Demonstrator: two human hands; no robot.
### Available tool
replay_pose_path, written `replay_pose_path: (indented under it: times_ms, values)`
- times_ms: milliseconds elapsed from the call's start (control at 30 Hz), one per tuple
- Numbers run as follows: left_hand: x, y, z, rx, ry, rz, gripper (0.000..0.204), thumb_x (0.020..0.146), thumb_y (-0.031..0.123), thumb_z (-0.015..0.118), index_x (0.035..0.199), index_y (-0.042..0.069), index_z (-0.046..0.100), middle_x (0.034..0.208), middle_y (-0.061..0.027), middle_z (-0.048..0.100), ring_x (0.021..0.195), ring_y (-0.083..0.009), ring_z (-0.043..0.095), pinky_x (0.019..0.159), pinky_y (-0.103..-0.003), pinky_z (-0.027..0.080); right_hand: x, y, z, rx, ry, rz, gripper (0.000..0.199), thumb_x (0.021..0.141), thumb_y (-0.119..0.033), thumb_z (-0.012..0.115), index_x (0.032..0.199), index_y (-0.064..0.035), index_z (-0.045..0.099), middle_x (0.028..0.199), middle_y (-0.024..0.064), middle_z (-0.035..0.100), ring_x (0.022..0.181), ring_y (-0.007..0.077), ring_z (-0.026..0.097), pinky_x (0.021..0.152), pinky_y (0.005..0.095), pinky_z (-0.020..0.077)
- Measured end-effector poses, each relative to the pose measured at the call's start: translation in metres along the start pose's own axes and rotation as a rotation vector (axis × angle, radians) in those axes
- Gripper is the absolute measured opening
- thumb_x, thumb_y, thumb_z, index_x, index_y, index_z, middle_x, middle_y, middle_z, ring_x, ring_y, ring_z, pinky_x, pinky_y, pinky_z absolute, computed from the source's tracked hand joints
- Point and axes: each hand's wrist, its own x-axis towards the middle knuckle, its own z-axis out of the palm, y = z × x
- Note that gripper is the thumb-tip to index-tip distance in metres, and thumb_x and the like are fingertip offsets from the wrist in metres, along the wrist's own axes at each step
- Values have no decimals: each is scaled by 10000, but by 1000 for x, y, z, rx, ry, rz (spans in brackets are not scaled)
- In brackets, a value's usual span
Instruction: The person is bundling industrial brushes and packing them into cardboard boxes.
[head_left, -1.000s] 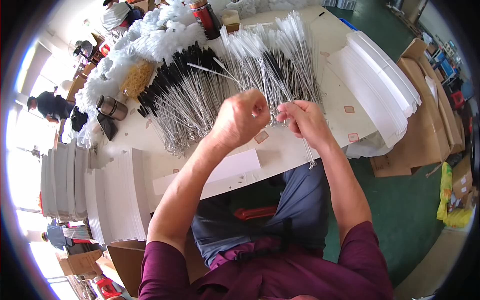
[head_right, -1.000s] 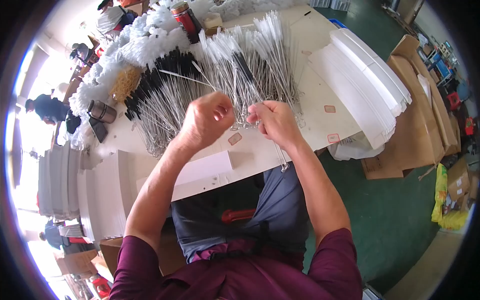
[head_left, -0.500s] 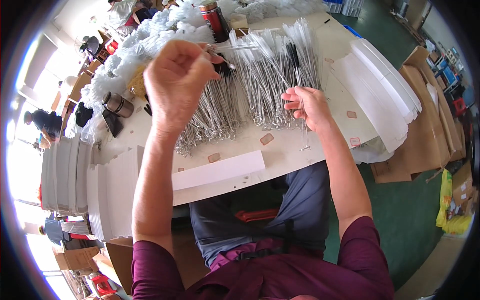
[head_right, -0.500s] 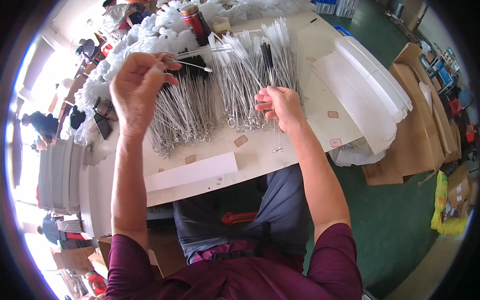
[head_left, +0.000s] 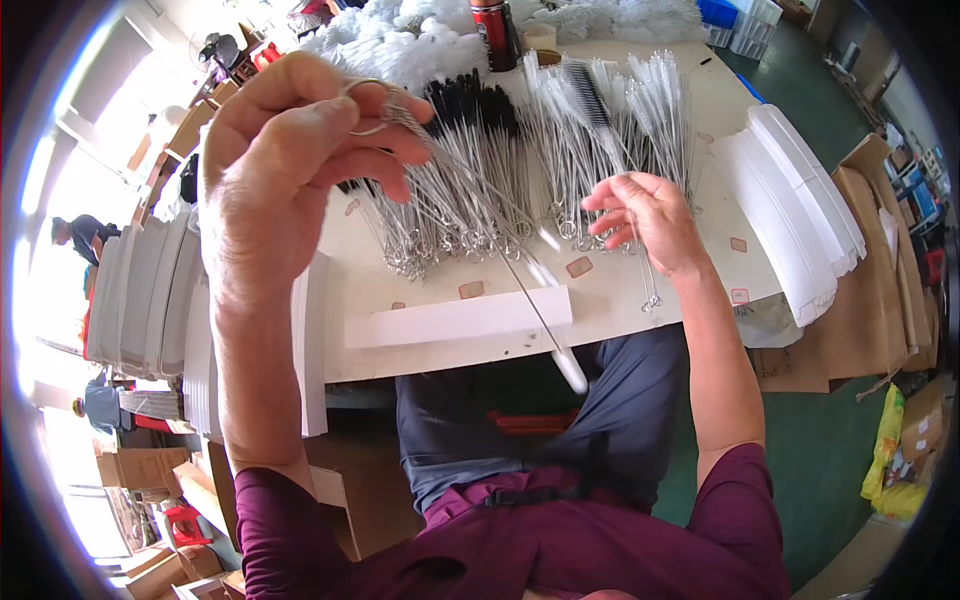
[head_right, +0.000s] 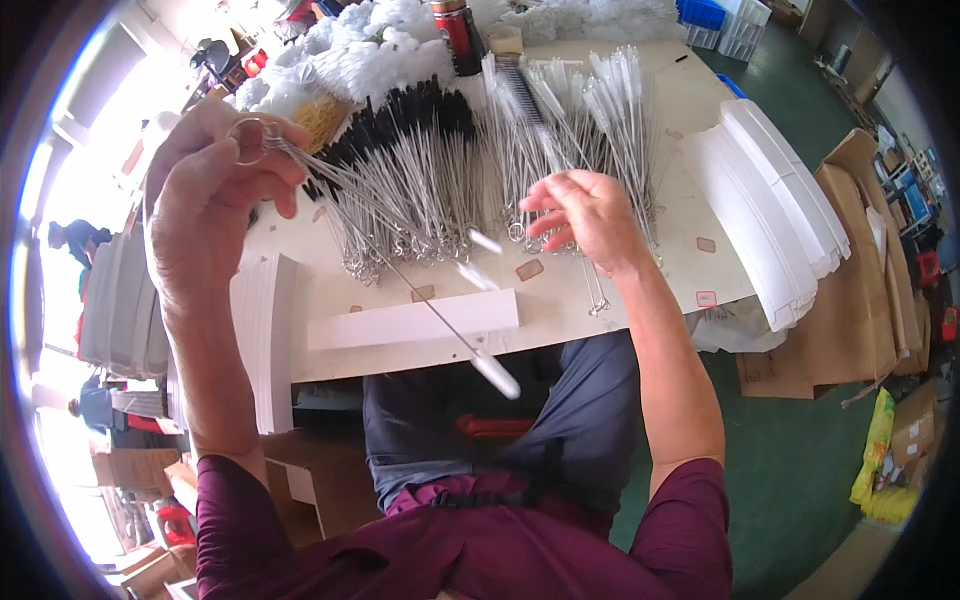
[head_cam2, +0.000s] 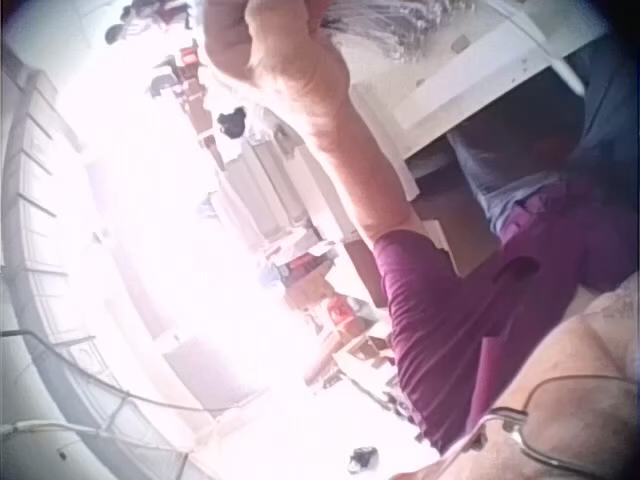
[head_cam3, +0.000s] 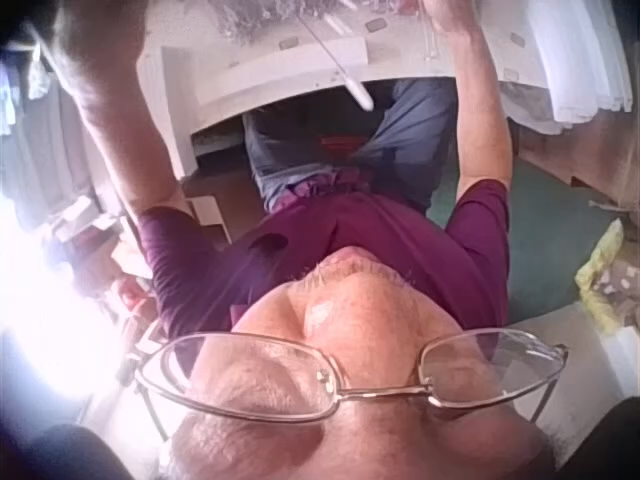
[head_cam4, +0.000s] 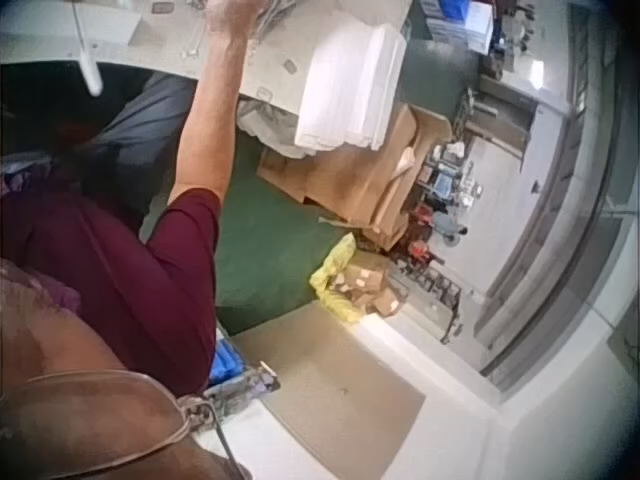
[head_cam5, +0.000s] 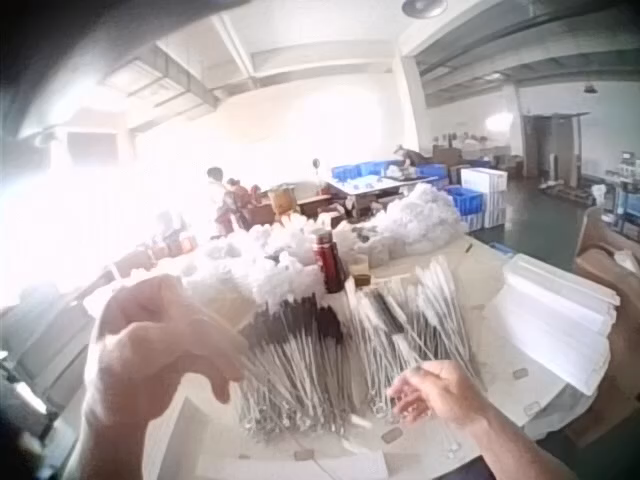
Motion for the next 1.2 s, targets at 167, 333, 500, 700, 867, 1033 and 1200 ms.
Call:
replay_pose_path:
  times_ms: [167, 333, 500, 700, 867, 1033, 1200]
  values:
    - [-4, -17, 19, -160, -75, -118, 188, 974, 171, 544, 917, -4, 580, 1058, -312, 705, 827, -283, 758, 643, -360, 612, -7, -27, 53, 106, -393, -142, 392, 1111, -263, 491, 1141, 82, 676, 1125, 230, 739, 1017, 316, 750, 931, 454, 599]
    - [-14, -47, 20, -133, -37, -207, 114, 953, 74, 614, 944, -39, 624, 1013, -240, 726, 806, -238, 759, 633, -322, 616, -19, -10, 70, 452, -654, 186, 396, 1108, -250, 479, 1146, 102, 657, 1052, 254, 747, 974, 359, 760, 865, 475, 620]
    - [-30, -77, 8, 52, -62, -338, 43, 944, 2, 630, 934, -39, 639, 939, -143, 731, 764, -164, 729, 609, -282, 593, -48, 16, 69, 491, -623, 323, 385, 1106, -259, 499, 1176, 91, 645, 932, 203, 751, 751, 299, 765, 692, 411, 646]
    - [-48, -108, 2, 86, -28, -370, 65, 917, 28, 655, 890, -27, 635, 797, -66, 701, 718, -105, 702, 588, -260, 573, -77, 38, 68, 415, -566, 387, 377, 1108, -256, 510, 1236, 79, 630, 888, 132, 741, 701, 211, 748, 642, 342, 635]
    - [-56, -121, -3, 63, 18, -390, 70, 921, 35, 651, 902, -28, 626, 801, -61, 689, 716, -107, 700, 587, -262, 572, -91, 51, 60, 362, -526, 397, 361, 1112, -243, 501, 1222, 69, 647, 881, 108, 738, 690, 191, 737, 638, 313, 623]
    - [-64, -135, -3, 77, 39, -389, 80, 930, 42, 651, 911, -32, 627, 800, -59, 689, 717, -108, 701, 591, -263, 571, -101, 54, 63, 261, -492, 405, 344, 1118, -242, 499, 1215, 41, 668, 816, 54, 694, 607, 108, 634, 549, 247, 527]
    - [-84, -134, 13, 371, 72, -175, 48, 901, -22, 658, 930, -16, 620, 841, -83, 719, 719, -127, 711, 612, -270, 579, -110, 53, 70, 166, -376, 450, 392, 1125, -307, 502, 1202, 38, 671, 708, -60, 489, 550, 10, 350, 469, 193, 289]
